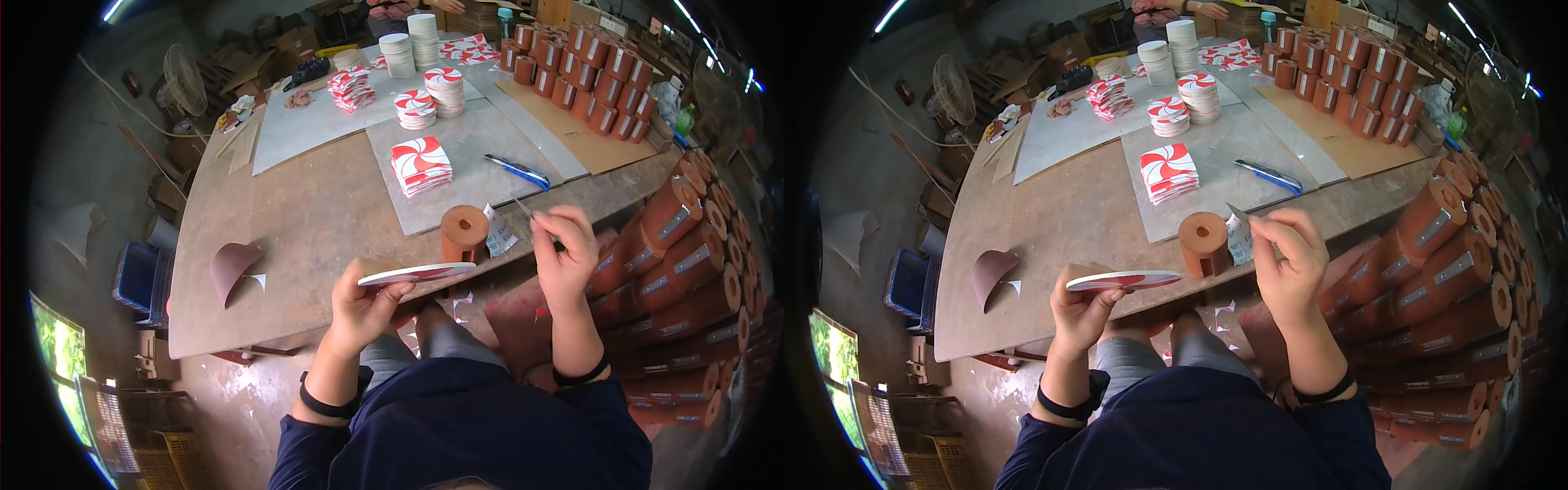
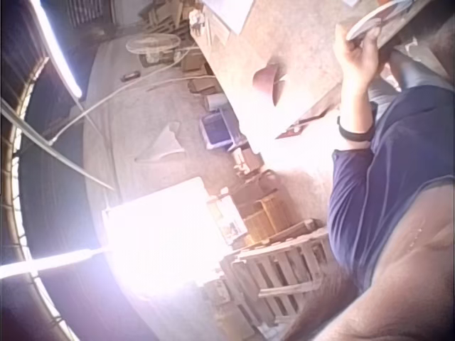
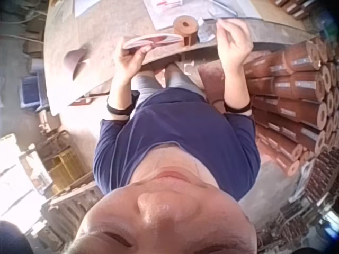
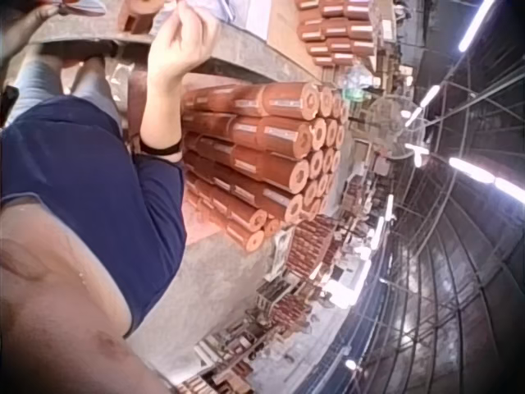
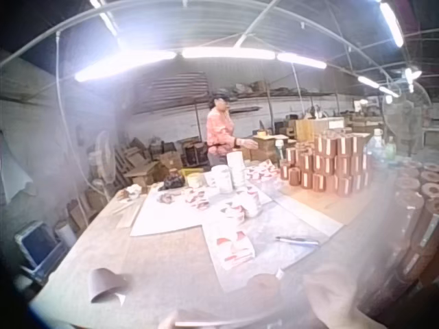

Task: Applying circular peppermint-style labels to cylindrical components using a small flat tool.

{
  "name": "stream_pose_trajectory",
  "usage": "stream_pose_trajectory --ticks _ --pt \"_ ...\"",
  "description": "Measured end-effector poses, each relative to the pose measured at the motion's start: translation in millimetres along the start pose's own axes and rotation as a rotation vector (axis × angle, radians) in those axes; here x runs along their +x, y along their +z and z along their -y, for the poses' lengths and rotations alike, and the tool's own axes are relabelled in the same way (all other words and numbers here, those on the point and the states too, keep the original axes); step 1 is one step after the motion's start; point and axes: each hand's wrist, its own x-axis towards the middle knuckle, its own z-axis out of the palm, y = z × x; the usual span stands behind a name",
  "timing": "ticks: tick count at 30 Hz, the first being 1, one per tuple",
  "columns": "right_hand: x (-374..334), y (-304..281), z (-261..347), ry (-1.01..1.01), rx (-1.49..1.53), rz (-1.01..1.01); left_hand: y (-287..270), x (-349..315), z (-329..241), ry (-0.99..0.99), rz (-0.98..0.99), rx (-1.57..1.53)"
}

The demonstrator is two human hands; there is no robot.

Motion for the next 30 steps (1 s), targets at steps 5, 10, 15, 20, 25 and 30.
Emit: stream_pose_trajectory --ticks 5,10,15,20,25,30 --pt "0.7 3.3 -26.0 0.023 -0.081 0.037 -1.2 -2.6 -1.6 -0.149 -0.095 -0.124" --pt "-26.6 15.0 -131.2 0.654 -0.028 0.238 -12.2 -8.8 8.4 -0.431 -0.254 -0.614" --pt "-61.4 35.0 -219.7 0.902 -0.052 0.428 -28.2 -29.9 19.7 -0.690 -0.343 -0.898" --pt "-55.6 68.2 -239.1 0.831 -0.110 0.522 -25.0 -35.0 27.2 -0.814 -0.478 -0.850" --pt "-53.0 68.2 -245.7 0.726 -0.380 0.597 -21.7 -25.6 28.7 -0.833 -0.488 -0.982" --pt "-45.8 60.6 -179.1 0.396 -0.383 0.511 -22.2 -25.4 33.6 -0.835 -0.542 -1.036"
